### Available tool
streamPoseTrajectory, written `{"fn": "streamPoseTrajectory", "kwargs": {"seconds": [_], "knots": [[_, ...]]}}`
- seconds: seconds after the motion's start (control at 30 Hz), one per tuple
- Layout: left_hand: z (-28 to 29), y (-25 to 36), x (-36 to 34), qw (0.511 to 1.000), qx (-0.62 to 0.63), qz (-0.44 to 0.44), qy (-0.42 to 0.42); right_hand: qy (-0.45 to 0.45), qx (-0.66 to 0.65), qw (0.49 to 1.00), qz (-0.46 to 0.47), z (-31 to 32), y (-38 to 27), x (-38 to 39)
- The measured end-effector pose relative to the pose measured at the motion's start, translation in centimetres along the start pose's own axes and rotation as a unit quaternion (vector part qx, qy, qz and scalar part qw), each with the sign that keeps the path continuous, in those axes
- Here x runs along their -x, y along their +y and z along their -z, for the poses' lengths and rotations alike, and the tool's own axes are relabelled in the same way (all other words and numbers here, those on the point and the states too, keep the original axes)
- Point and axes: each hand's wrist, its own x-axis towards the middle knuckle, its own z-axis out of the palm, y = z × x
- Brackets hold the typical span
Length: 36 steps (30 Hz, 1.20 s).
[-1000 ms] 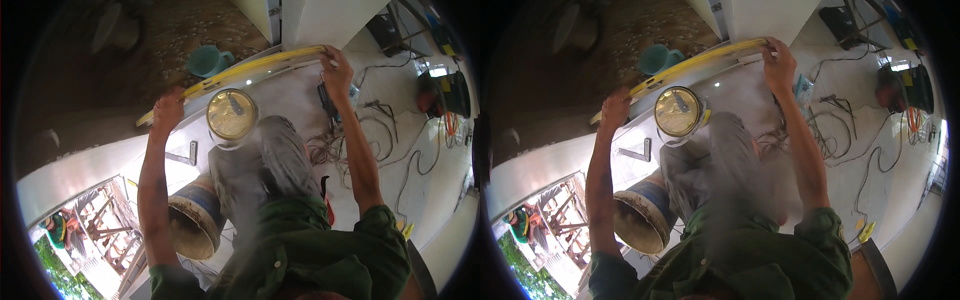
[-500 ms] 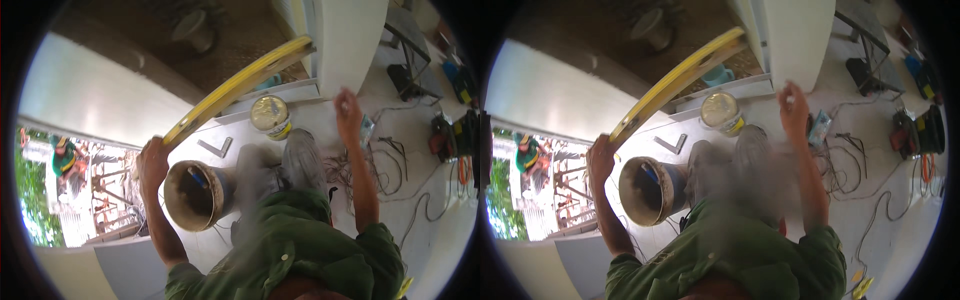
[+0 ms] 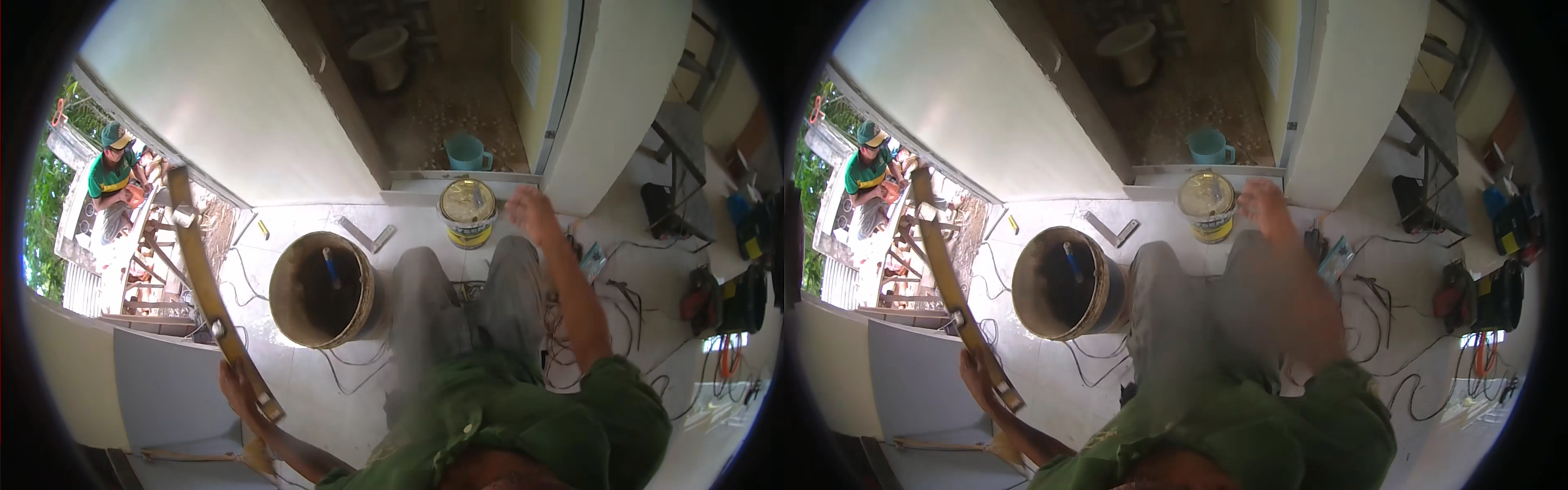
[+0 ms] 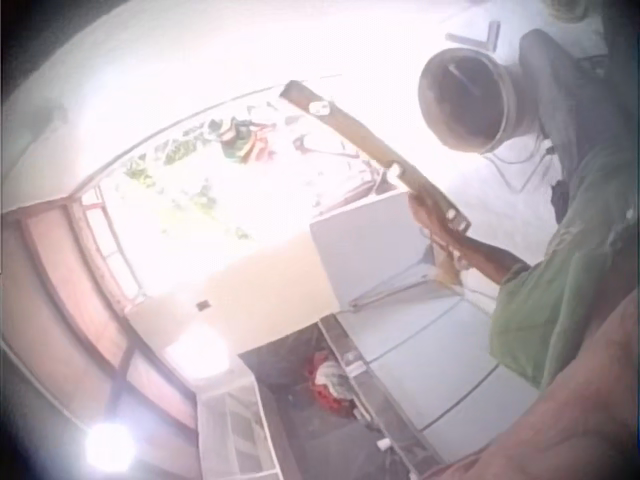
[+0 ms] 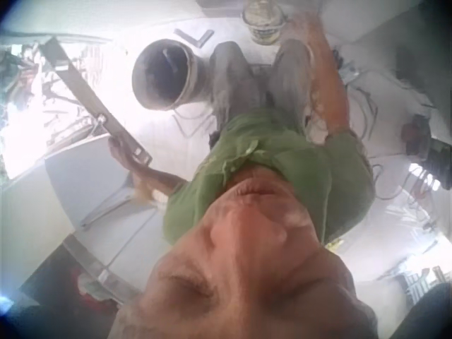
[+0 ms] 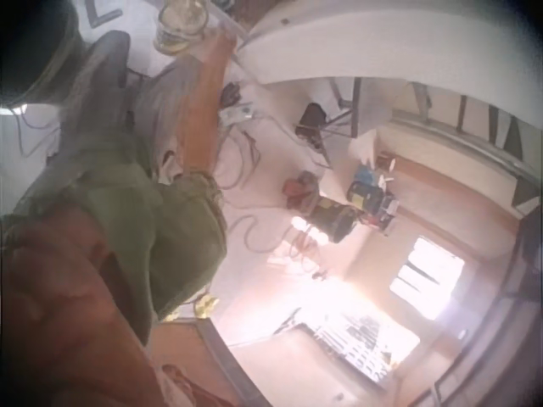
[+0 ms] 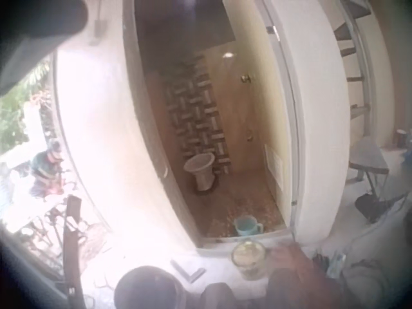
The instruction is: Preparing a threshold surface with mortar and installing a piece of tile, then checking the level.
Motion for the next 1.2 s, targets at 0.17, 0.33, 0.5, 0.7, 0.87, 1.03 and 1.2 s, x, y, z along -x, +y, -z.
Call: {"fn": "streamPoseTrajectory", "kwargs": {"seconds": [0.17, 0.33, 0.5, 0.7, 0.87, 1.03, 1.2], "knots": [[-3.2, -2.1, 6.9, 0.948, 0.308, 0.077, 0.029, 0.14, 0.111, 0.967, -0.182, 0.1, -0.3, -4.4], [-5.6, 0.6, 7.3, 0.927, 0.364, 0.091, -0.027, -0.221, 0.235, 0.935, -0.15, 3.9, 10.4, -7.4], [-7.0, -3.6, 6.9, 0.92, 0.38, -0.028, -0.097, -0.14, -0.137, 0.963, -0.184, -5.8, 15.0, -7.7], [-12.3, 3.8, 7.2, 0.787, 0.473, -0.045, -0.394, -0.124, 0.358, 0.918, 0.118, 7.7, 16.0, -17.4], [-11.4, 5.3, 7.8, 0.826, 0.373, -0.049, -0.42, -0.115, -0.013, 0.993, -0.023, -6.3, 19.5, -9.9], [-17.3, 11.4, 10.1, 0.793, 0.418, -0.086, -0.434, -0.091, 0.451, 0.852, 0.25, -0.3, 16.8, -11.8], [-20.7, 11.9, 11.0, 0.87, 0.322, -0.073, -0.366, -0.138, 0.408, 0.9, 0.062, -2.8, 13.6, -6.0]]}}
